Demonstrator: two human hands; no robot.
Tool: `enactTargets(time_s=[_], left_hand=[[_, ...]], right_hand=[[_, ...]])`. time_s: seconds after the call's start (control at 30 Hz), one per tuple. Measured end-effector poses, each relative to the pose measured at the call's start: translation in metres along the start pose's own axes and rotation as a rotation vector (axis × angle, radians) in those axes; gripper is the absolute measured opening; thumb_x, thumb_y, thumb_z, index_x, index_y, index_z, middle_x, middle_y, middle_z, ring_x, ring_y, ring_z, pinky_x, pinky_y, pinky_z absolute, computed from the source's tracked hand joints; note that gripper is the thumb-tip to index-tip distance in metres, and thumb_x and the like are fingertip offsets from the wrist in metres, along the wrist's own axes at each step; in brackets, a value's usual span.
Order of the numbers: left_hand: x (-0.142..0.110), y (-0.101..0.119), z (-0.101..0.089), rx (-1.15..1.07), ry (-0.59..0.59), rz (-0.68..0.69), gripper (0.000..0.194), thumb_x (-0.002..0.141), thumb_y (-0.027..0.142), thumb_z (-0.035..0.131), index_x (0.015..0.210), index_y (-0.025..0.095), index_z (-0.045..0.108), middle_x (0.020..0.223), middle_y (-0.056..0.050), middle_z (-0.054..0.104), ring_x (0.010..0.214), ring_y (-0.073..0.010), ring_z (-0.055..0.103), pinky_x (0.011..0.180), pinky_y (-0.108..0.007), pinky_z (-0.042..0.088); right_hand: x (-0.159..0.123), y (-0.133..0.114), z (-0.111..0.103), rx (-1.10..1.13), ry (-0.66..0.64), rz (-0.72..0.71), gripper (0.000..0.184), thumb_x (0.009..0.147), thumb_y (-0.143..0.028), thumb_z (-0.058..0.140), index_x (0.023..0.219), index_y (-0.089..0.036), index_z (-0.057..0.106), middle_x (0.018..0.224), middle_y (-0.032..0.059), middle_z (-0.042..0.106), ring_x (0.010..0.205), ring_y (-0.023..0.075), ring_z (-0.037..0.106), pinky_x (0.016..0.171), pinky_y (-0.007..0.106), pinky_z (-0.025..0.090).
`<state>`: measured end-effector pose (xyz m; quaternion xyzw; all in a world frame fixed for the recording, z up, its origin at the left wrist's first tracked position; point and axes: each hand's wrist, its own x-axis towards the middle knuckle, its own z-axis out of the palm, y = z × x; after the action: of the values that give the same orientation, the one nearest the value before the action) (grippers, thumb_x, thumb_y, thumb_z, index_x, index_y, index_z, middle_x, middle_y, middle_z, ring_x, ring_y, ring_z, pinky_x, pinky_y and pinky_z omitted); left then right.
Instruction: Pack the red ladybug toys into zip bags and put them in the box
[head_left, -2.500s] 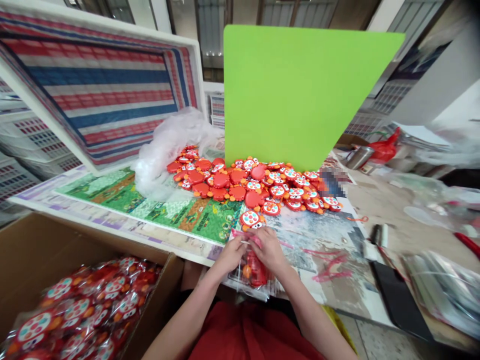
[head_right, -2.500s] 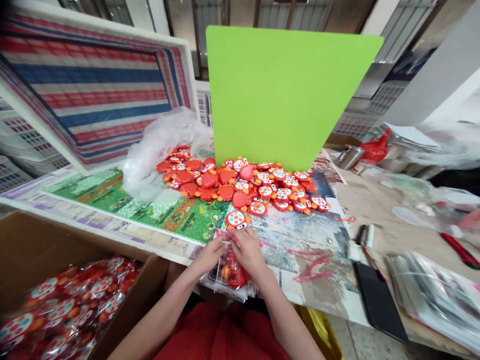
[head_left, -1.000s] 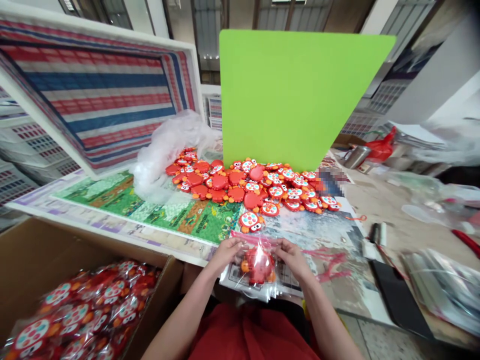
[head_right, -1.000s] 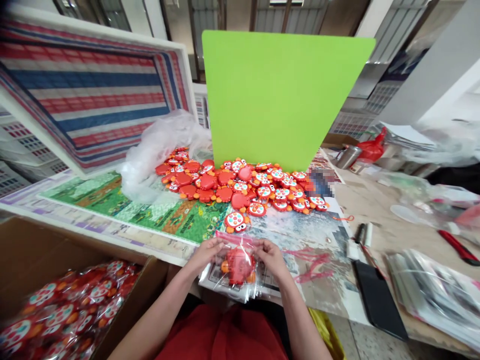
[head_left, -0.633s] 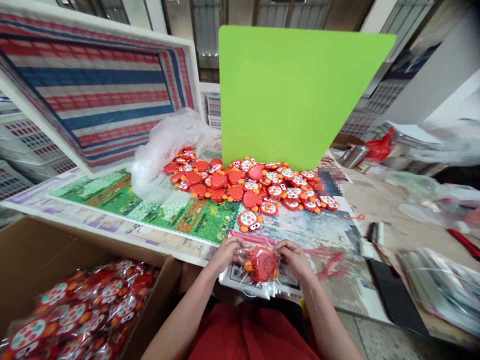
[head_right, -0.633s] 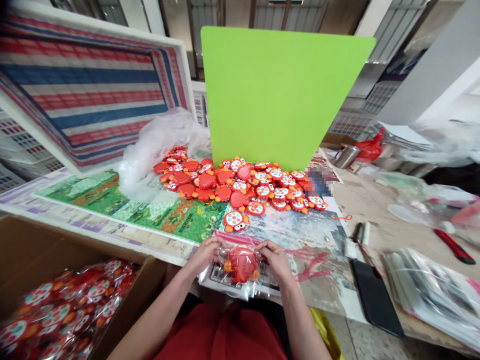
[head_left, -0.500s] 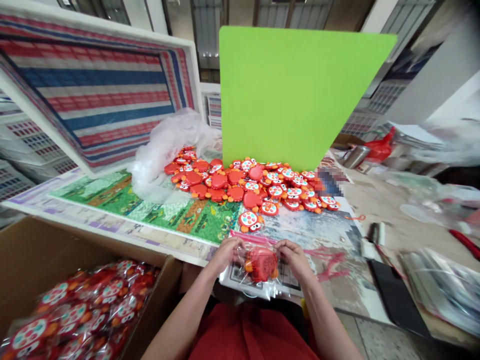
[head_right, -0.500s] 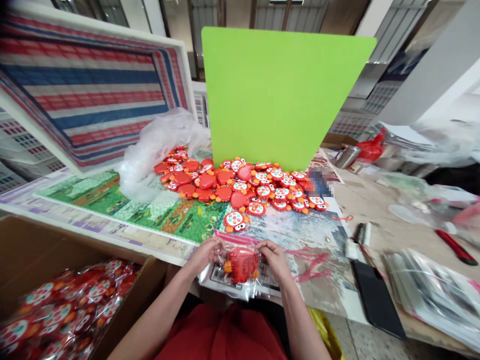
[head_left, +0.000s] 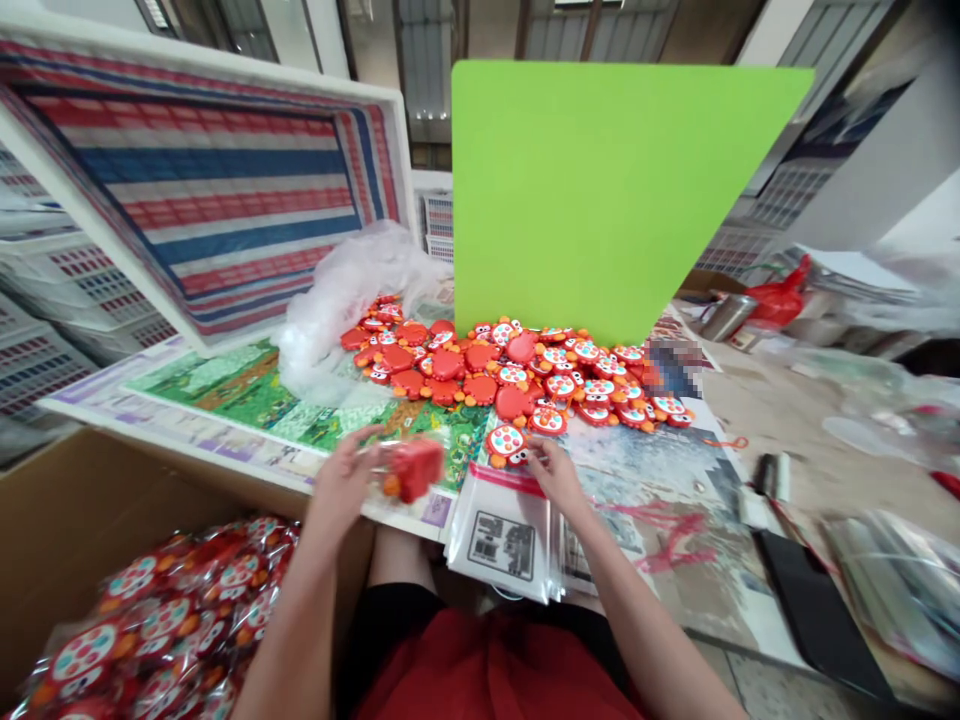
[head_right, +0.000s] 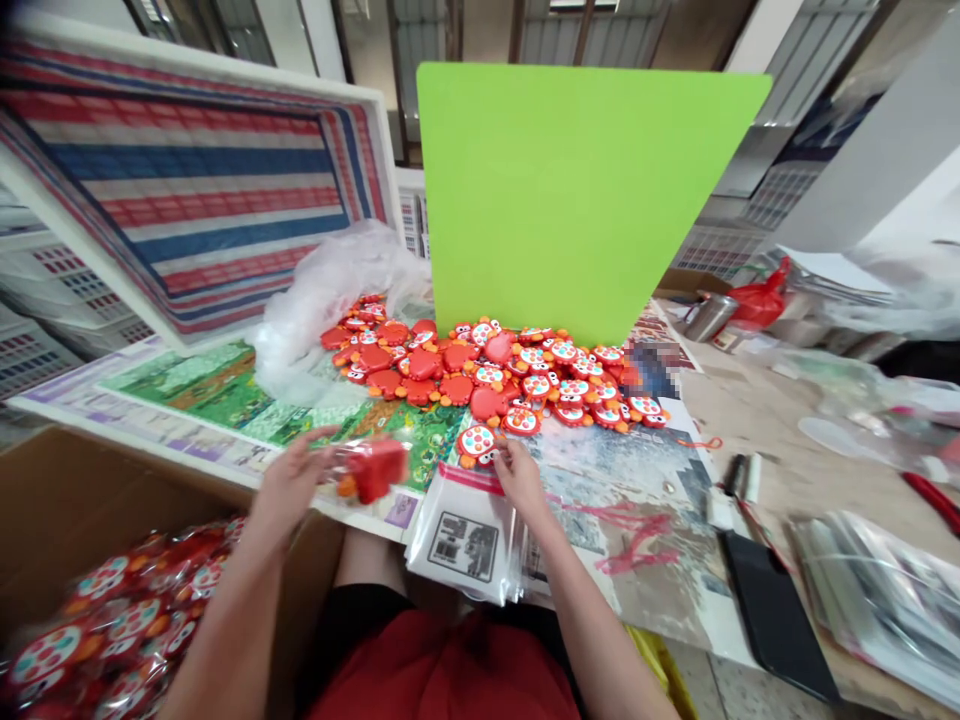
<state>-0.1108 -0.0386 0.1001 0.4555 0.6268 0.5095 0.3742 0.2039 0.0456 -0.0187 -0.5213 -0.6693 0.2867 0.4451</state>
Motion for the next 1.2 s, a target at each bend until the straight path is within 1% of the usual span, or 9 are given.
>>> enactTargets(time_s=[0.13, 0.23, 0.33, 0.47, 0.57, 0.67, 0.77, 1.07, 1.2], left_hand=[[-0.023, 0.026, -0.082, 0.785, 0.581, -0.069, 0.038, 0.085, 0.041, 0.05, 0.119, 0.027, 0.061, 0.086, -0.006, 0.071, 0.096, -0.0339, 0.066, 0.083, -0.057, 0.051], [-0.038, 0.031, -0.097, 1.149, 0.775, 0.051, 0.037, 0.089, 0.039, 0.047, 0.12, 0.024, 0.06, 0.109, -0.009, 0.068, 0.117, -0.0381, 0.054, 0.092, -0.06, 0.045], [-0.034, 0.019, -0.063, 1.218, 0.568, 0.373, 0.037, 0.092, 0.035, 0.041, 0.119, 0.015, 0.059, 0.119, -0.014, 0.064, 0.113, -0.0333, 0.054, 0.096, -0.051, 0.044], [-0.021, -0.013, 0.032, 1.012, -0.168, 0.592, 0.028, 0.092, 0.018, 0.039, 0.102, 0.02, 0.065, 0.106, -0.007, 0.068, 0.103, -0.0226, 0.059, 0.093, -0.035, 0.045], [-0.021, -0.038, 0.104, 0.901, -0.504, 0.641, 0.019, 0.092, 0.017, 0.047, 0.098, 0.02, 0.064, 0.103, -0.005, 0.066, 0.1, -0.0206, 0.058, 0.091, -0.033, 0.045], [-0.023, -0.057, 0.151, 0.931, -0.533, 0.598, 0.014, 0.09, 0.021, 0.054, 0.101, 0.018, 0.063, 0.104, -0.008, 0.064, 0.101, -0.0226, 0.057, 0.088, -0.036, 0.045], [-0.023, -0.069, 0.172, 1.048, -0.424, 0.57, 0.02, 0.089, 0.028, 0.059, 0.104, 0.016, 0.061, 0.106, -0.011, 0.061, 0.102, -0.0269, 0.056, 0.086, -0.04, 0.045], [-0.027, -0.086, 0.178, 1.009, -0.36, 0.649, 0.016, 0.094, 0.027, 0.049, 0.096, 0.015, 0.06, 0.101, -0.01, 0.06, 0.096, -0.026, 0.053, 0.082, -0.04, 0.042], [-0.026, -0.094, 0.177, 0.83, -0.335, 0.596, 0.027, 0.096, 0.026, 0.044, 0.119, 0.014, 0.053, 0.1, -0.01, 0.063, 0.097, -0.0252, 0.054, 0.085, -0.039, 0.041]], right_hand=[[0.022, -0.008, 0.024, -0.307, -0.028, -0.147, 0.038, 0.087, -0.034, 0.051, 0.121, -0.019, 0.06, 0.123, 0.0147, 0.06, 0.116, 0.0287, 0.052, 0.099, 0.046, 0.04], [0.024, -0.014, 0.046, -0.513, -0.067, -0.081, 0.048, 0.085, -0.042, 0.057, 0.129, -0.022, 0.056, 0.138, 0.0164, 0.049, 0.129, 0.0349, 0.04, 0.104, 0.053, 0.031], [0.021, -0.017, 0.061, -0.631, -0.091, -0.038, 0.047, 0.079, -0.042, 0.065, 0.122, -0.025, 0.059, 0.137, 0.0146, 0.048, 0.129, 0.037, 0.038, 0.105, 0.056, 0.026], [0.025, -0.017, 0.055, -0.576, -0.132, -0.038, 0.046, 0.071, -0.019, 0.061, 0.117, -0.023, 0.057, 0.124, 0.0124, 0.052, 0.115, 0.0302, 0.049, 0.1, 0.048, 0.035], [0.029, -0.009, 0.032, -0.402, -0.131, -0.081, 0.06, 0.063, -0.01, 0.054, 0.122, -0.021, 0.051, 0.122, 0.0112, 0.05, 0.109, 0.0252, 0.053, 0.095, 0.04, 0.043], [0.025, 0.006, 0.003, -0.258, -0.006, -0.094, 0.06, 0.063, -0.011, 0.051, 0.122, -0.02, 0.05, 0.118, 0.0106, 0.052, 0.109, 0.025, 0.054, 0.095, 0.04, 0.044], [0.013, 0.02, -0.022, -0.16, 0.096, -0.053, 0.052, 0.071, -0.021, 0.054, 0.123, -0.019, 0.049, 0.116, 0.0107, 0.057, 0.107, 0.0265, 0.055, 0.095, 0.044, 0.044], [-0.014, 0.017, -0.057, 0.146, 0.26, 0.248, 0.045, 0.069, -0.044, 0.07, 0.103, -0.019, 0.056, 0.093, 0.0059, 0.065, 0.081, 0.0227, 0.059, 0.077, 0.04, 0.05], [-0.022, 0.001, -0.073, 0.407, 0.039, 0.277, 0.044, 0.068, -0.045, 0.075, 0.099, -0.019, 0.058, 0.092, 0.0056, 0.065, 0.08, 0.0208, 0.06, 0.072, 0.034, 0.051]])
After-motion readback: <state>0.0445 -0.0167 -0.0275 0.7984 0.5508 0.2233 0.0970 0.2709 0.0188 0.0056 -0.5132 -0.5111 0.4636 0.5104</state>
